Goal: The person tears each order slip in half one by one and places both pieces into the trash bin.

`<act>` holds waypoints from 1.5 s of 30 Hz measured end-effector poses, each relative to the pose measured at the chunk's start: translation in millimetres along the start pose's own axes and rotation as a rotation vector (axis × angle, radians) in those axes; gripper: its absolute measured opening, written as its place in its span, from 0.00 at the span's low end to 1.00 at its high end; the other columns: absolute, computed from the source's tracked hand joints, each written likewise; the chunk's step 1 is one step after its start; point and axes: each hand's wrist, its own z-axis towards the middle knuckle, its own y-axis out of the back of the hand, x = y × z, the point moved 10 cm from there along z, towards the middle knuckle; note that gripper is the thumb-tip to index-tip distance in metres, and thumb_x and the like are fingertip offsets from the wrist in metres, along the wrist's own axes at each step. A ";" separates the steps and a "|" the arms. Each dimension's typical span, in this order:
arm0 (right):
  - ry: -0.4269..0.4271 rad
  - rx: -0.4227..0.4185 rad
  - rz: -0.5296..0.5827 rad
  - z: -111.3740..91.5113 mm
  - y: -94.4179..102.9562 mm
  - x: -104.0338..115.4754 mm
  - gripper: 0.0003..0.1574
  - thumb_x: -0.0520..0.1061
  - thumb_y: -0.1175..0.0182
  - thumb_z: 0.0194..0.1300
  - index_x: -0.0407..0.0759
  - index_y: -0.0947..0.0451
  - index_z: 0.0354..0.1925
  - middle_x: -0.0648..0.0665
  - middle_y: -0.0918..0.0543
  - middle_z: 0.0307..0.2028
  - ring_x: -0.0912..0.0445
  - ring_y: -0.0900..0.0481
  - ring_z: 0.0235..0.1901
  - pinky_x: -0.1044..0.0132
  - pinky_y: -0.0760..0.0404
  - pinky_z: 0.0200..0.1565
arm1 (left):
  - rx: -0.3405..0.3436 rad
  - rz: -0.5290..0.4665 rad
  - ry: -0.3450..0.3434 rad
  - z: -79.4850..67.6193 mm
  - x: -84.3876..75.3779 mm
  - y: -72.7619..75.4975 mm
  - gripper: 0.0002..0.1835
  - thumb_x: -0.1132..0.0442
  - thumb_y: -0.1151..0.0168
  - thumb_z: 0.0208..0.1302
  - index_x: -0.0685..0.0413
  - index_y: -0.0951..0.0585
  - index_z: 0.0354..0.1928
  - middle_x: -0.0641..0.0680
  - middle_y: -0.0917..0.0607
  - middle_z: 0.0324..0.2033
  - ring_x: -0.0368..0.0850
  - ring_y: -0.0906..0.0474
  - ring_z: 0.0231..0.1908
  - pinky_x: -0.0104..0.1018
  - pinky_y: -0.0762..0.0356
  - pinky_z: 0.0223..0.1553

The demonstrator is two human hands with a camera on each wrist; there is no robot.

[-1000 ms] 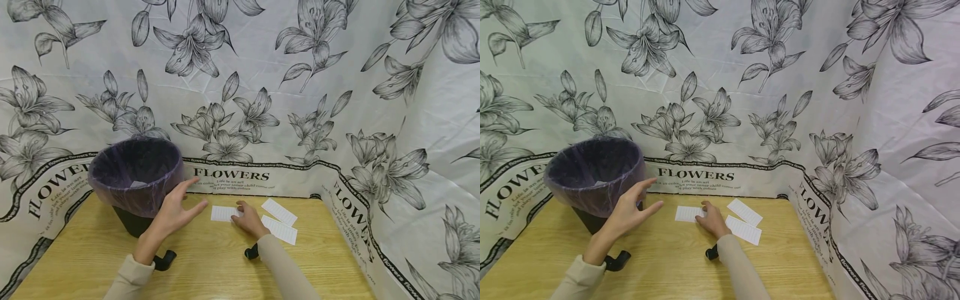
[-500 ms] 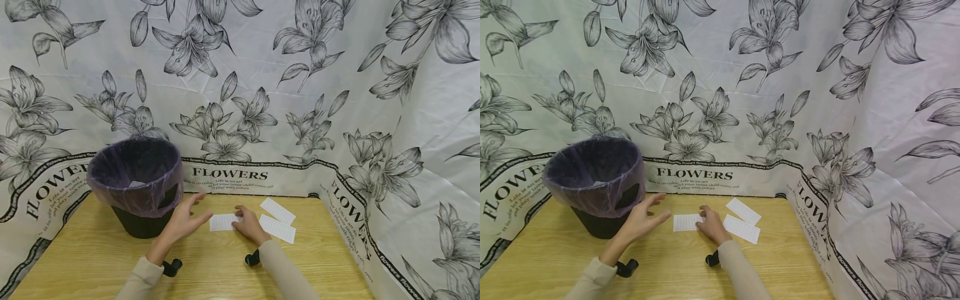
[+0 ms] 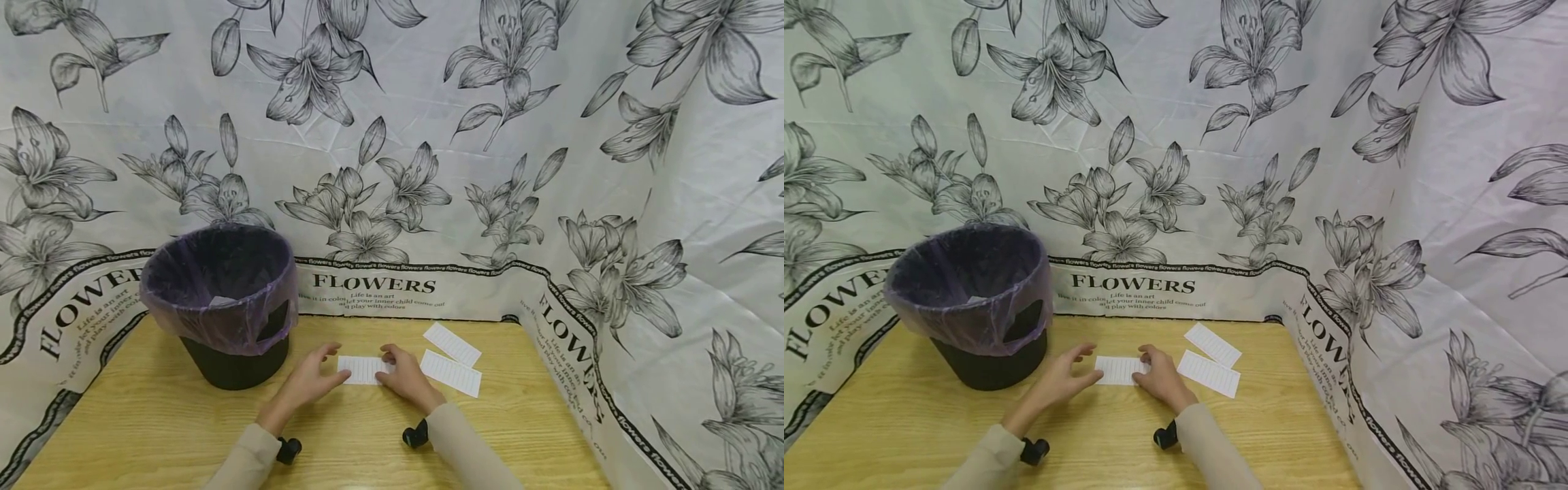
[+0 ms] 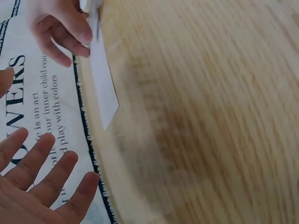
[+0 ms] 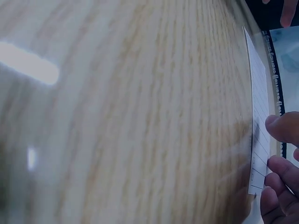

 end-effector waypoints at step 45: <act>0.051 0.109 0.049 -20.9 -14.5 23.3 0.24 0.42 0.31 0.67 0.32 0.21 0.58 0.37 0.14 0.50 0.44 0.17 0.52 0.49 0.18 0.56 | 0.155 0.360 0.018 4.7 19.4 -56.6 0.18 0.57 0.21 0.56 0.51 0.13 0.48 0.48 0.18 0.36 0.50 0.25 0.43 0.55 0.26 0.46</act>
